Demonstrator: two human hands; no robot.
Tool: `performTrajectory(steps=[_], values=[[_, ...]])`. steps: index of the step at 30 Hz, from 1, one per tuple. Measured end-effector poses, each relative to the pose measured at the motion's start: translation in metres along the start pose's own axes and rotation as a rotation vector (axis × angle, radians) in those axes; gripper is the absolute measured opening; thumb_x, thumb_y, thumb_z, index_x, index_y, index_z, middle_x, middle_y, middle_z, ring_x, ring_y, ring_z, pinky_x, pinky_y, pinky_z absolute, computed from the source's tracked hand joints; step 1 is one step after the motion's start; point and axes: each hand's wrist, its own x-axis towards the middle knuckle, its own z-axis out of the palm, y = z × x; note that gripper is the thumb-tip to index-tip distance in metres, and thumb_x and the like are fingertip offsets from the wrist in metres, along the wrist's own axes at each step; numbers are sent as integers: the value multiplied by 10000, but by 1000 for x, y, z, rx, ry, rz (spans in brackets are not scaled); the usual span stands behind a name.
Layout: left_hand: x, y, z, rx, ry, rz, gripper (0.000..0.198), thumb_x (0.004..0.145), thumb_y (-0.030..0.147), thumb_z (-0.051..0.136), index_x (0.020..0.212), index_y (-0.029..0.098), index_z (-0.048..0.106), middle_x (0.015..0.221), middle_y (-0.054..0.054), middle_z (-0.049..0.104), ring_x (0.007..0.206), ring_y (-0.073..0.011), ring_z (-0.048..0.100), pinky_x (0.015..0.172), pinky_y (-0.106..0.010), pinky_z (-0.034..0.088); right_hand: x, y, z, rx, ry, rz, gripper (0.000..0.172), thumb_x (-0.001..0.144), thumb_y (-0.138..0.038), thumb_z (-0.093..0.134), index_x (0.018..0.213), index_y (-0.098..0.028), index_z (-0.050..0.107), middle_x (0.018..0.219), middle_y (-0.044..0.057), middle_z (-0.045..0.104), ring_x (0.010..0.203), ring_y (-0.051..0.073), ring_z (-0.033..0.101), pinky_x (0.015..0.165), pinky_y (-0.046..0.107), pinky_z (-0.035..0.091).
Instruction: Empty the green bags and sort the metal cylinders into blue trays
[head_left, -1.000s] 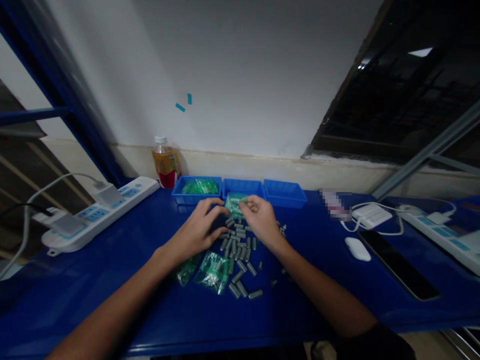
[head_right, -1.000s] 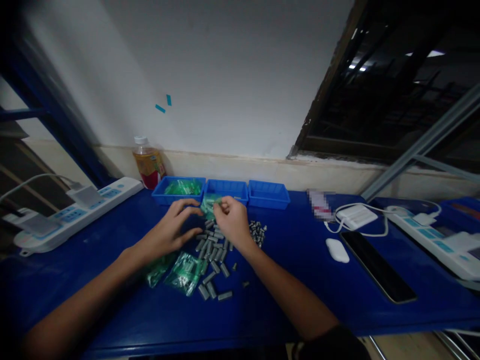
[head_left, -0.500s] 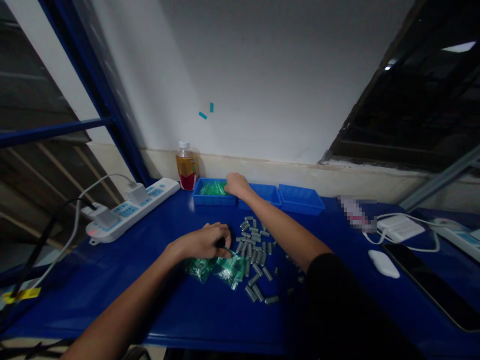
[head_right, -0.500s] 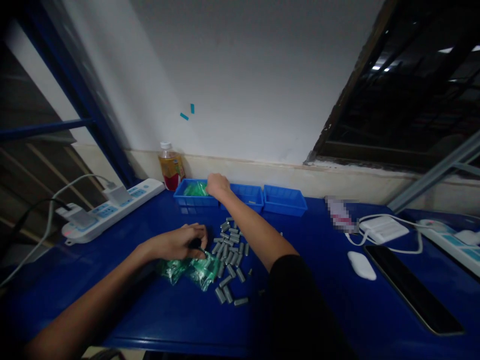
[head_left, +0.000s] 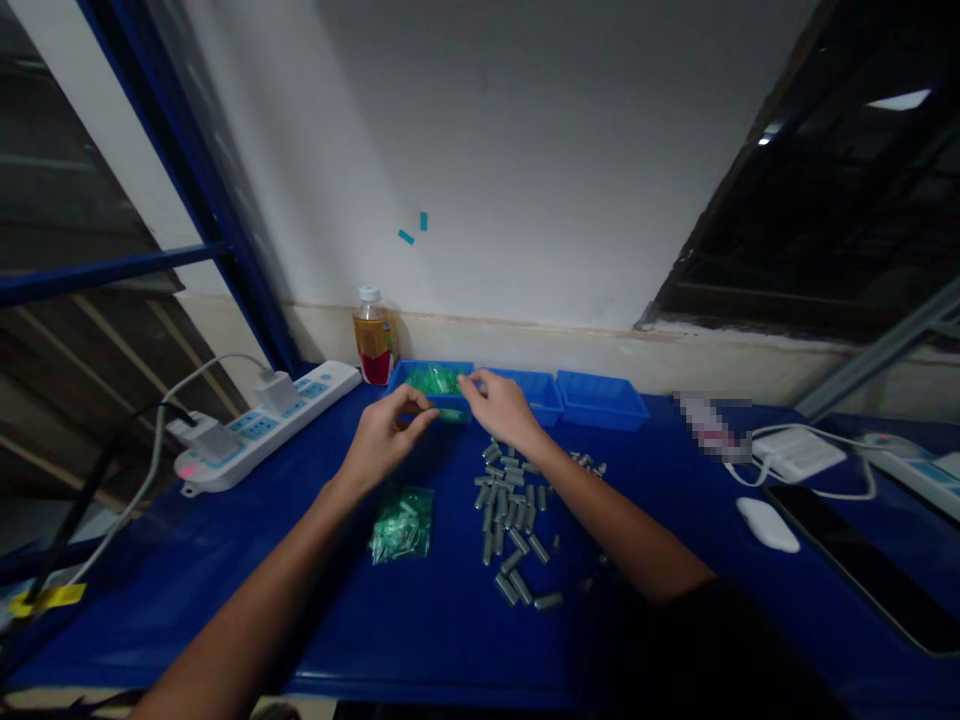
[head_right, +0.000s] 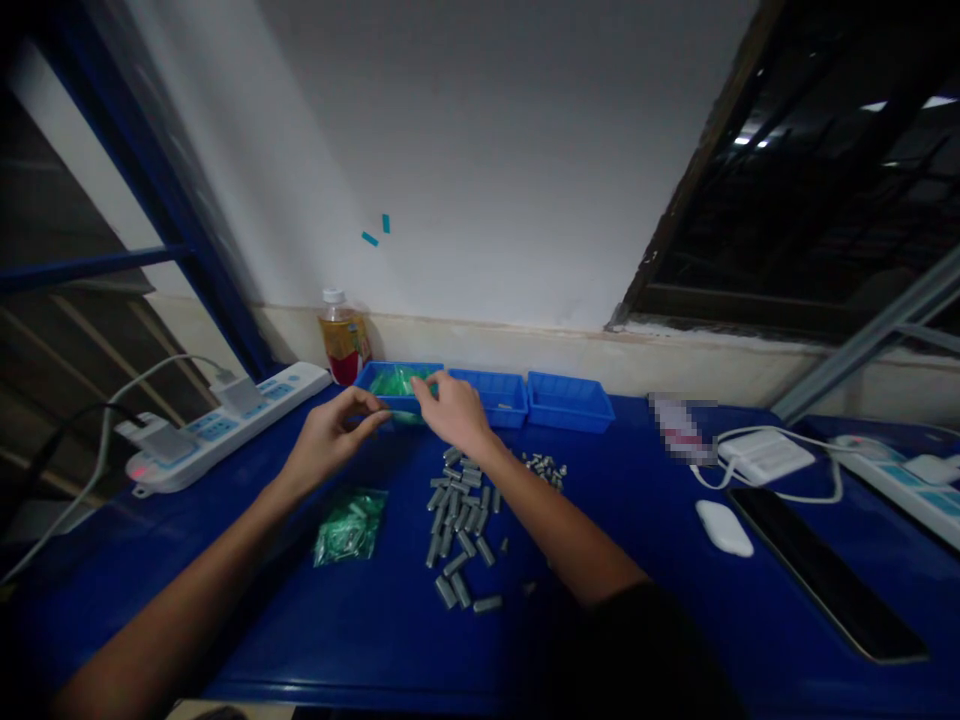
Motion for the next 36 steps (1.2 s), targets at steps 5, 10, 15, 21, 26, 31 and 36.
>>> performTrajectory(steps=[5, 10, 15, 21, 26, 31, 36], values=[[-12, 21, 12, 59, -7, 386, 87, 816, 227, 604, 762, 159, 590, 915, -70, 648, 877, -169, 615, 745, -279, 500, -70, 8, -9, 827, -113, 245, 343, 786, -410, 593, 1030, -172, 551, 804, 4, 592, 603, 102, 574, 576, 232, 427], [-22, 35, 29, -55, -130, 444, 48, 800, 205, 622, 782, 163, 607, 977, -77, 618, 931, -176, 594, 820, -310, 485, -99, 18, -13, 1041, -91, 350, 474, 642, -251, 703, 1068, -172, 509, 807, 1, 589, 623, 108, 574, 556, 227, 406], [-20, 34, 49, -370, -183, -39, 344, 775, 337, 636, 1065, 183, 534, 1002, -62, 592, 705, -124, 595, 630, -270, 498, -123, 25, -6, 748, 203, 24, 426, 728, -214, 631, 1121, -222, 466, 901, 18, 607, 742, 136, 597, 642, 261, 467], [42, 13, -8, 190, 26, -133, 398, 754, 274, 597, 1128, 144, 556, 837, -44, 615, 746, -172, 608, 683, -288, 489, -131, 28, -12, 430, 331, -165, 442, 782, -212, 592, 1196, -217, 439, 969, 36, 525, 700, 108, 563, 648, 266, 485], [99, -9, -43, 906, -39, -233, 372, 759, 199, 551, 1113, 104, 614, 972, -133, 665, 925, -285, 620, 815, -368, 474, -131, 31, -24, 297, 309, -241, 301, 815, -204, 556, 1115, -205, 527, 931, 41, 528, 750, 133, 557, 715, 288, 487], [118, -27, -16, 1037, -190, -277, 414, 746, 175, 559, 1147, 87, 615, 1103, -195, 645, 1033, -329, 594, 862, -383, 465, -135, 29, -24, 245, 219, -307, 249, 842, -209, 529, 1089, -199, 561, 983, 55, 551, 808, 141, 566, 745, 275, 481], [110, -28, 13, 1084, -307, -326, 376, 732, 151, 555, 1079, 37, 643, 1051, -251, 644, 981, -350, 616, 829, -381, 475, -139, 27, -24, 193, 141, -333, 228, 856, -229, 527, 1078, -194, 561, 1003, 61, 575, 856, 157, 579, 794, 293, 474]])
